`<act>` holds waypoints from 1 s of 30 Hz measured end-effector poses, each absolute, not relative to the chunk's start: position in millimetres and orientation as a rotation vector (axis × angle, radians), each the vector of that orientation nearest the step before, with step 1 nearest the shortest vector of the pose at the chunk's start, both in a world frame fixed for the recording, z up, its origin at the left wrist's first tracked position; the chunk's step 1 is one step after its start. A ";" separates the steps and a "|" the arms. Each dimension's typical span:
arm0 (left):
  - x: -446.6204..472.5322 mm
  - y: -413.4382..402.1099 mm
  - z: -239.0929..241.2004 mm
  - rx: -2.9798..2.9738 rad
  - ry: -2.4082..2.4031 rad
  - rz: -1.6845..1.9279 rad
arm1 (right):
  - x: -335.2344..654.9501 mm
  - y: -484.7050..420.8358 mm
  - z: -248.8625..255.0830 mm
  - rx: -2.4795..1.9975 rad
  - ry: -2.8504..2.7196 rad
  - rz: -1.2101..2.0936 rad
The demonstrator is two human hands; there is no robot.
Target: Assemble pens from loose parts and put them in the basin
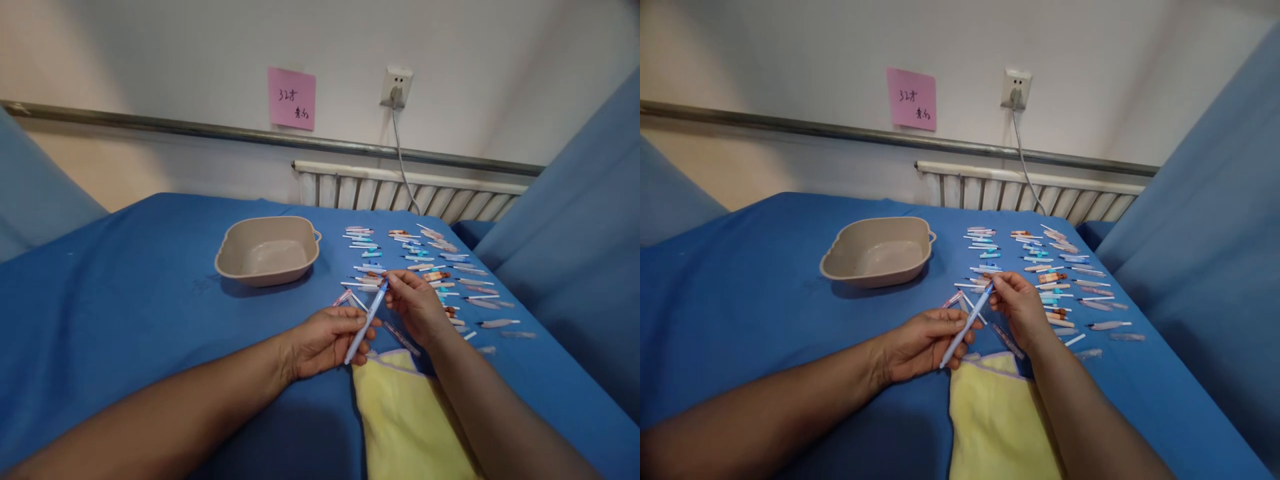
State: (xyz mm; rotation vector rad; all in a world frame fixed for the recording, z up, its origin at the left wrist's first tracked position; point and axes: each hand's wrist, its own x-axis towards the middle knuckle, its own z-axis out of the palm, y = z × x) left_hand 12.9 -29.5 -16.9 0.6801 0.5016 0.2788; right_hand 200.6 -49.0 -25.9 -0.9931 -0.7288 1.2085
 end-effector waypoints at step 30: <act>11.1 -24.0 -12.6 0.831 0.607 0.353 | 182.1 -59.1 -9.0 -0.909 -0.910 1.309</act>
